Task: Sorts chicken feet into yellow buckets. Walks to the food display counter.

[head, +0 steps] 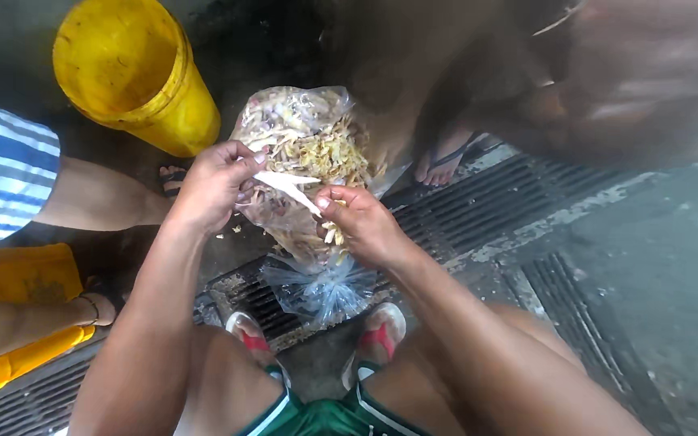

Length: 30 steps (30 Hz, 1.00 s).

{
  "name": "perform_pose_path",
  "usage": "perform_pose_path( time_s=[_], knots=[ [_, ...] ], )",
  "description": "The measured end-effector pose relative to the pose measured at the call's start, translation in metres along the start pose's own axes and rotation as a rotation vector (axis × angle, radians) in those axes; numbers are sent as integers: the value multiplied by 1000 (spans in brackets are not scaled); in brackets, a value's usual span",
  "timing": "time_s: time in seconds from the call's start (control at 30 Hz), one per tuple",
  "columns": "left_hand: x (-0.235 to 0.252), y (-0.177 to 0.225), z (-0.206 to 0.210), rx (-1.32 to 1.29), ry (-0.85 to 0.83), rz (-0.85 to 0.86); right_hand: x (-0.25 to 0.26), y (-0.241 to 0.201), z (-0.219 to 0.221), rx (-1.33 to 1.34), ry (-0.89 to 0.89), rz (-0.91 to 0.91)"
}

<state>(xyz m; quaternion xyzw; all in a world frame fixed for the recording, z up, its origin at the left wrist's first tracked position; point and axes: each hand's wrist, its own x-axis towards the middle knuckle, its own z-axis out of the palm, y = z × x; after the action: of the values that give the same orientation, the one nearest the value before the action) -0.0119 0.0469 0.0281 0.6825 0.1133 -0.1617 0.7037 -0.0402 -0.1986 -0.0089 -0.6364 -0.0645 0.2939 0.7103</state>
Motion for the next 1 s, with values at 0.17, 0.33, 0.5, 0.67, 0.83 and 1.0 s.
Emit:
perform_pose_path(
  time_s=[0.17, 0.33, 0.5, 0.67, 0.83, 1.0],
  knots=[
    [6, 4, -20, -16, 127, -3, -1, 1, -1, 3, 38, -69],
    [5, 7, -20, -91, 114, -33, 1, 0, -5, 28, 122, -28],
    [7, 7, -16, -136, 76, -70, 3, -1, -3, 74, 137, 11],
    [6, 4, -7, -138, -1, -97, 5, -1, -4, 59, 57, -53],
    [11, -3, 2, -98, -19, -143, 3, -5, -1, -162, 143, -117],
    [21, 4, -20, -62, 249, -120, -1, -11, -2, -87, 124, -153]
  ],
)
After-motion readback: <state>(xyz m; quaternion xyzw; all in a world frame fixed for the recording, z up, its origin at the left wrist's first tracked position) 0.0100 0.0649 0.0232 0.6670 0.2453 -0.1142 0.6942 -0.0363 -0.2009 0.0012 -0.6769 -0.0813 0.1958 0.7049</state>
